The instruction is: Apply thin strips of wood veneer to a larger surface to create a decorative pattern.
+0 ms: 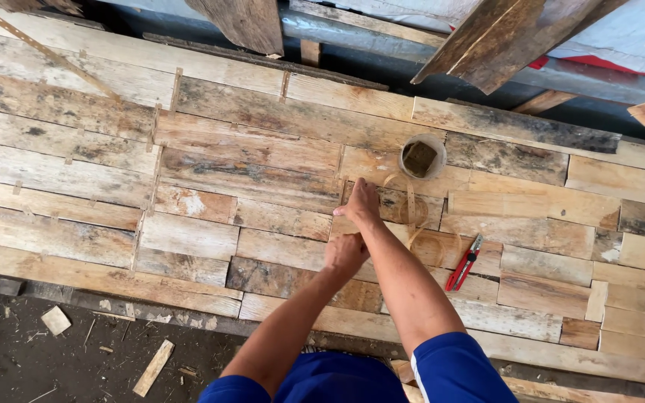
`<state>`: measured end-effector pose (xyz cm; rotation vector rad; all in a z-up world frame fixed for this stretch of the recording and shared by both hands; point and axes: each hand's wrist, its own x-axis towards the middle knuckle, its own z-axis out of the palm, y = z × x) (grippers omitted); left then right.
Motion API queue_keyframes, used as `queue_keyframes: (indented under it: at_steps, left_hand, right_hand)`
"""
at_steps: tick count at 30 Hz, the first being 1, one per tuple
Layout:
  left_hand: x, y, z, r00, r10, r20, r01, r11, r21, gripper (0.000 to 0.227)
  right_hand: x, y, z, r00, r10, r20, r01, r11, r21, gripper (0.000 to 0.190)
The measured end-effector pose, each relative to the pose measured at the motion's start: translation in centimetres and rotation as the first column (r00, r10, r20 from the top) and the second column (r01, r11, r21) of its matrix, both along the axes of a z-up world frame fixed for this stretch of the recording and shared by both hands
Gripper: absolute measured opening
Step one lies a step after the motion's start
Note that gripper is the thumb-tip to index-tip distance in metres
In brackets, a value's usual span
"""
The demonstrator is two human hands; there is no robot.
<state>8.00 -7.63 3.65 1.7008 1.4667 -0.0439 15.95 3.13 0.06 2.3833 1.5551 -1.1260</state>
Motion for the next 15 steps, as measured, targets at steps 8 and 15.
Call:
queue_keyframes:
  at_steps: [8, 15]
  left_hand:
    - [-1.6, -2.7, -1.6, 0.971, 0.188, 0.145, -0.198, 0.979, 0.056, 0.028]
    - [-4.9, -3.3, -2.3, 0.874, 0.435, 0.215, -0.448, 0.894, 0.009, 0.026]
  right_hand:
    - [3.5, -1.5, -5.5, 0.979, 0.2, -0.049, -0.177, 0.939, 0.294, 0.084]
    - [2.8, -2.1, -3.6, 0.964, 0.262, -0.05, -0.226, 0.9, 0.373, 0.082]
